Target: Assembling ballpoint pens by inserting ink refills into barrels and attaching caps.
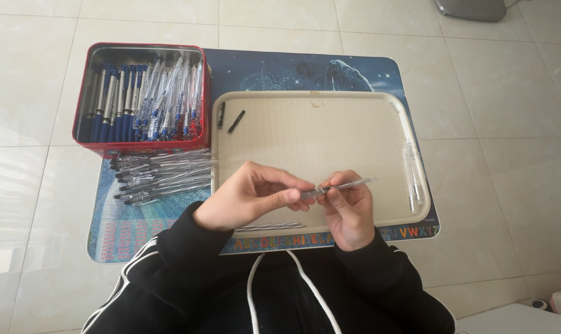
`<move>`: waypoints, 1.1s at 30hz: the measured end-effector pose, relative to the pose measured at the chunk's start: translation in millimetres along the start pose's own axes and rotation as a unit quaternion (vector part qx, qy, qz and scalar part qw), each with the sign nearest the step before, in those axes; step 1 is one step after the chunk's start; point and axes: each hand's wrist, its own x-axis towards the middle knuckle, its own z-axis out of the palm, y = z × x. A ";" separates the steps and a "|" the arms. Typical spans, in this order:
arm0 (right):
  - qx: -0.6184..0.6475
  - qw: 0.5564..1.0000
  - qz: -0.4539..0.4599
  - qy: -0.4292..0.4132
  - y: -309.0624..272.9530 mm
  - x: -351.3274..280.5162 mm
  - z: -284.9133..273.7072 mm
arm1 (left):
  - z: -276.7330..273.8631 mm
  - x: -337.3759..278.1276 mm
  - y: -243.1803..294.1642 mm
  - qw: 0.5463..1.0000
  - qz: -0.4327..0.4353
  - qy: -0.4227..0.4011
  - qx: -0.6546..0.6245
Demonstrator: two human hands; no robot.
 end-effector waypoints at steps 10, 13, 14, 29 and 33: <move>-0.239 0.962 -0.132 0.019 -15.7 -1.8 33.8 | 2.1 2.9 -7.8 0.992 -0.016 0.047 0.112; -0.231 0.965 -0.123 0.020 -13.6 -1.0 31.8 | 3.5 2.8 -6.8 0.990 -0.011 0.056 0.130; -0.202 0.973 -0.108 0.019 -11.2 -0.4 28.5 | 3.9 2.0 -6.8 0.991 -0.014 0.052 0.124; -0.064 0.997 -0.033 -0.005 -9.4 0.6 16.3 | 2.8 0.1 0.1 1.000 -0.009 -0.022 0.004; -0.265 0.953 -0.145 0.012 -18.4 -2.1 34.3 | 1.8 5.2 -5.9 0.987 0.015 0.039 0.155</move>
